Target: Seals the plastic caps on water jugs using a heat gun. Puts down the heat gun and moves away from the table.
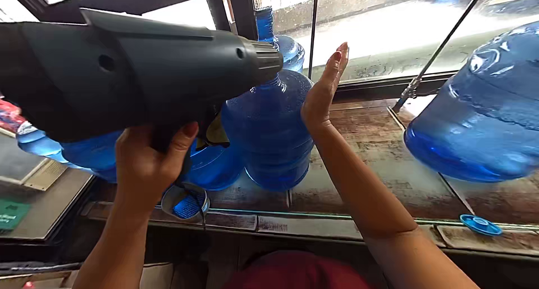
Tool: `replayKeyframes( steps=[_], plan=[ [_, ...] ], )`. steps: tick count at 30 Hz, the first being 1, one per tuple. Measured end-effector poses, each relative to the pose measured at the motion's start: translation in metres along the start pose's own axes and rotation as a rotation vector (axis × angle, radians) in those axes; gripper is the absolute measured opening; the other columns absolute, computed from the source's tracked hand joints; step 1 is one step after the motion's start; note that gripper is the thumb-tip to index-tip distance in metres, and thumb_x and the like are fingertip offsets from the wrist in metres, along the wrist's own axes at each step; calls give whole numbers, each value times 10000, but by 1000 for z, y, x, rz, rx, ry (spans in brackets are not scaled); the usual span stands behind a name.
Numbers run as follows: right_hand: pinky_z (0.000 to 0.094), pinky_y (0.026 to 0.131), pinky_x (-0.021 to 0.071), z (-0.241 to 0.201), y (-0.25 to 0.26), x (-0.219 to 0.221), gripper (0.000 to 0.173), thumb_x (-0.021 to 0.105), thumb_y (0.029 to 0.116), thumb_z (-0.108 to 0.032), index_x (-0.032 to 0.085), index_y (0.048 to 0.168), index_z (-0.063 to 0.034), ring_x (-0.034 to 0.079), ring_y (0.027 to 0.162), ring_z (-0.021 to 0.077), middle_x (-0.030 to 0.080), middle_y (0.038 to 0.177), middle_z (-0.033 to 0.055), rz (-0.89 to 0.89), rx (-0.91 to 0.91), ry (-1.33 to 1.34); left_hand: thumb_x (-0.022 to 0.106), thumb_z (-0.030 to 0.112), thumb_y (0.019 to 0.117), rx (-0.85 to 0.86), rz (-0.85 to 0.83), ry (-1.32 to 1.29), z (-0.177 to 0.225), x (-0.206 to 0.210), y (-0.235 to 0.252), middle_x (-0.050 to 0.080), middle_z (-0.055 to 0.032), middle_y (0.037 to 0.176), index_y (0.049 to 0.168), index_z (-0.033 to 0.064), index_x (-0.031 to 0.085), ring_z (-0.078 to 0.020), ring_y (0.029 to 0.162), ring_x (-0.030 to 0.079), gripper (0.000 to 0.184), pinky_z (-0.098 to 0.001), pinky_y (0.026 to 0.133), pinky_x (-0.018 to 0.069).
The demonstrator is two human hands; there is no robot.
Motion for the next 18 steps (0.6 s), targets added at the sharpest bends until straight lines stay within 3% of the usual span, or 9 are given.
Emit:
replayKeyframes(
  steps=[3,9,15,18],
  plan=[
    [343,1264,130,1,0,-1,658,203,1106,-328,116,1574,126,146,1566,272,119,1663,289,-2,7,31,671,353,992,59,-22,101,15,7,-2,687,3,1021,1147,37,644,34,967,645,353,-219,874,557],
    [348,1267,121,2,-2,-4,673,213,1104,-350,110,1581,113,132,1568,271,110,1664,287,-34,6,98,666,372,988,-45,-43,203,12,-2,-15,692,-45,1002,1126,6,659,4,948,652,391,-236,870,551],
    [343,1264,136,3,-1,-4,684,243,1100,-345,96,1578,122,144,1564,274,104,1659,300,-60,-30,87,680,332,989,-175,22,119,2,-14,-29,679,31,1092,1231,59,614,15,1006,660,370,-233,905,571],
    [357,1259,173,-10,-6,-4,661,300,1091,-273,139,1538,186,189,1547,330,157,1623,358,-56,-184,-66,667,319,1000,-263,119,-13,-3,-15,-41,689,52,1082,1242,73,585,-30,974,698,354,-280,878,611]
  ],
)
Point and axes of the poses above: each hand's wrist, its own y-axis towards the middle knuckle, its own x-axis out of the palm, z = x × y, the point moved 3 cm from there along y, towards the middle knuckle
